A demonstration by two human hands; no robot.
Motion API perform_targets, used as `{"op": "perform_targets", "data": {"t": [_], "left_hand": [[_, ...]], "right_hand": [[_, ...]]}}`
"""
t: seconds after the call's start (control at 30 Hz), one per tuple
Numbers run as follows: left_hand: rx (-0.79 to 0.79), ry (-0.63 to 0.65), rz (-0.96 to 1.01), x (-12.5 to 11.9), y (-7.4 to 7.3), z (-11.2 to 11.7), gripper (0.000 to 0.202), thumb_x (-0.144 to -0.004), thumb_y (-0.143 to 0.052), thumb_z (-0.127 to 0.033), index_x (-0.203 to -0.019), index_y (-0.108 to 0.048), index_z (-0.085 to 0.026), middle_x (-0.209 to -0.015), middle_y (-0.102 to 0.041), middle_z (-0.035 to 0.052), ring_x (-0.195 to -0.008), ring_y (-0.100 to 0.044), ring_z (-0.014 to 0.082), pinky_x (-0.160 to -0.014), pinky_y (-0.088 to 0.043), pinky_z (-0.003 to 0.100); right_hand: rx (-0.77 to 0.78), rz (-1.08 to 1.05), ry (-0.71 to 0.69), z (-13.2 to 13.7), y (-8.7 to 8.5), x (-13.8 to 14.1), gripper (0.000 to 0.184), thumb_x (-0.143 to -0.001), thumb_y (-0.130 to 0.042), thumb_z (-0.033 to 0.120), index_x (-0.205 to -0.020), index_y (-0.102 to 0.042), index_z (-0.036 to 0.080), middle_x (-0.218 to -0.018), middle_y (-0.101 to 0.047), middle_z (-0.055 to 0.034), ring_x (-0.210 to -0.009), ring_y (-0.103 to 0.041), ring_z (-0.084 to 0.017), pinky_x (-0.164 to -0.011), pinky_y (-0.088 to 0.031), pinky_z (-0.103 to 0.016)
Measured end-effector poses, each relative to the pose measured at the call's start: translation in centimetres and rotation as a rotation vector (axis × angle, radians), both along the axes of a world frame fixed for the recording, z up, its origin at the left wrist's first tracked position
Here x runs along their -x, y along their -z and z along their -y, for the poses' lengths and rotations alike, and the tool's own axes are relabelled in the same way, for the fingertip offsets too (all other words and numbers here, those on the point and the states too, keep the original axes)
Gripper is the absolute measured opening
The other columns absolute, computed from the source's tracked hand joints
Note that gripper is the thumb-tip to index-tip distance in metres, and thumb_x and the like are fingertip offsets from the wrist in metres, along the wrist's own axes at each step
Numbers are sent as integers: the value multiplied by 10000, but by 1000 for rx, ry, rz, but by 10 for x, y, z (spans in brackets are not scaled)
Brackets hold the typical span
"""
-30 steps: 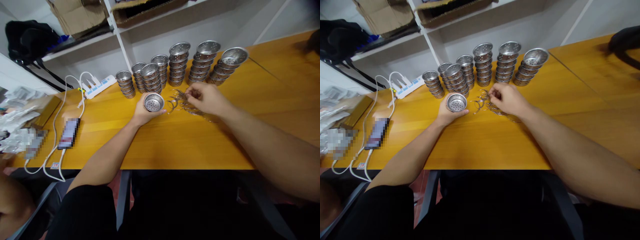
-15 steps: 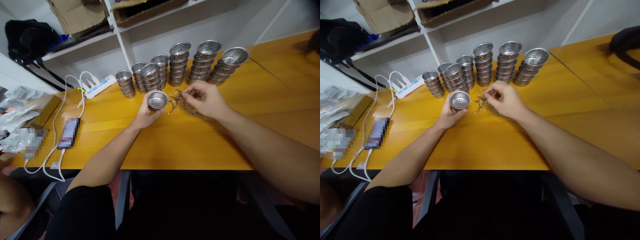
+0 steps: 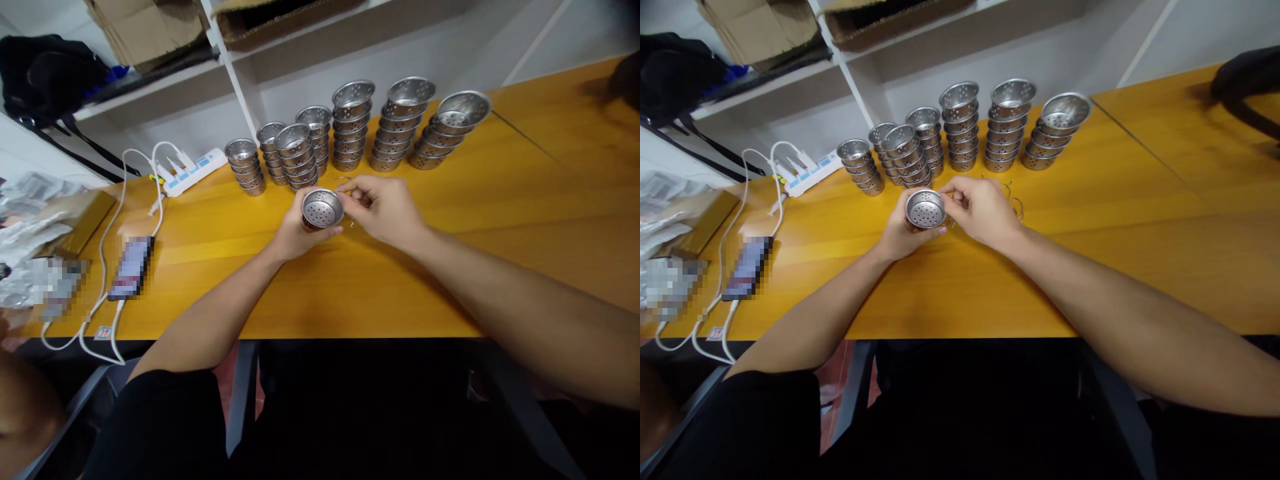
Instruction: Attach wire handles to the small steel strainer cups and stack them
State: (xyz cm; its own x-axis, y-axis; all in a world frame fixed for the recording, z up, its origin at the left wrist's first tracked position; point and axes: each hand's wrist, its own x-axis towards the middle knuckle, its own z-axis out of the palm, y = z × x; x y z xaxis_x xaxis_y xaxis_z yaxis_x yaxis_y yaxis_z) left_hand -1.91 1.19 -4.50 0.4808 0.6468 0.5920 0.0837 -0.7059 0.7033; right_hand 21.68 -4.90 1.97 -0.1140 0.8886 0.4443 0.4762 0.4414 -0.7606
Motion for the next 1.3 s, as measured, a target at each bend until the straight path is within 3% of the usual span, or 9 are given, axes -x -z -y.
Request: {"op": "perform_targets", "data": {"t": [0.1,0.3,0.53,0.7,0.8,0.93,1.1,1.2,1.3], "left_hand": [[-41,14,-12,-2,0,2,898,-930,-987,-683,-1577,-467,-341,-1447,-738,96,-1315,-814,309,-1151,-711,505],[-50,-26,-48,-3,1,3,995,-857,-1054,-706,-1566,-459,-340,-1444,-729,106,-1299,-825,336,-1134,-721,538],[-54,-36,-42,-6,1,5,973,-877,-993,-823,-1524,-480,-309,-1374,-760,93,-1214,-831,288,-1049,-718,466],[-55,-58,-49,-7,-6,10,948,-915,-938,-856,-1517,-490,-277,-1330,-782,86,-1145,-840,246,-982,-700,408],[-69,-41,-52,-8,-8,12,994,-875,-964,-870,-1515,-497,-269,-1337,-791,95,-1157,-844,256,-996,-700,418],[-34,-1,-37,-8,-8,11,917,-917,-974,-791,-1507,-508,-266,-1316,-788,86,-1110,-834,234,-954,-692,392],[119,94,7,0,-9,8,779,-950,-984,-722,-1440,-589,-262,-1261,-769,51,-1076,-791,184,-950,-677,338],[201,159,11,5,-10,6,769,-938,-1009,-700,-1439,-620,-265,-1274,-778,49,-1087,-789,176,-976,-678,336],[177,202,21,4,-9,5,872,-850,-1087,-681,-1460,-616,-274,-1318,-793,58,-1149,-808,205,-1011,-689,362]], "right_hand": [[10,28,22,-3,1,2,169,-1074,-761,408,-1037,-857,274,-766,-672,-32,-693,-582,-225,-726,-502,-424],[23,51,67,-2,1,5,137,-1054,-764,377,-1053,-862,282,-783,-719,-40,-697,-610,-230,-730,-532,-433],[24,-47,38,-6,9,10,93,-1028,-787,325,-1008,-845,256,-785,-703,-30,-684,-587,-205,-670,-476,-395],[-34,-103,23,-10,16,12,149,-1018,-800,243,-1161,-844,249,-721,-608,31,-636,-540,-172,-687,-460,-372],[-39,-118,-7,-10,17,14,124,-1019,-803,213,-1131,-832,256,-693,-564,41,-624,-519,-171,-684,-443,-371],[-32,-179,-44,-9,12,13,107,-1036,-858,331,-1109,-835,256,-685,-551,38,-608,-488,-166,-624,-404,-359],[24,-196,-352,-6,-1,-3,433,-1069,-885,707,-1017,-853,278,-777,-673,-11,-682,-537,-189,-582,-400,-357],[84,-197,-475,-5,-4,-13,437,-998,-981,719,-1024,-859,300,-720,-620,19,-633,-482,-179,-560,-357,-361],[118,-258,-479,-5,-1,-15,444,-941,-1051,681,-966,-832,296,-700,-620,26,-620,-503,-180,-567,-370,-362]]}}
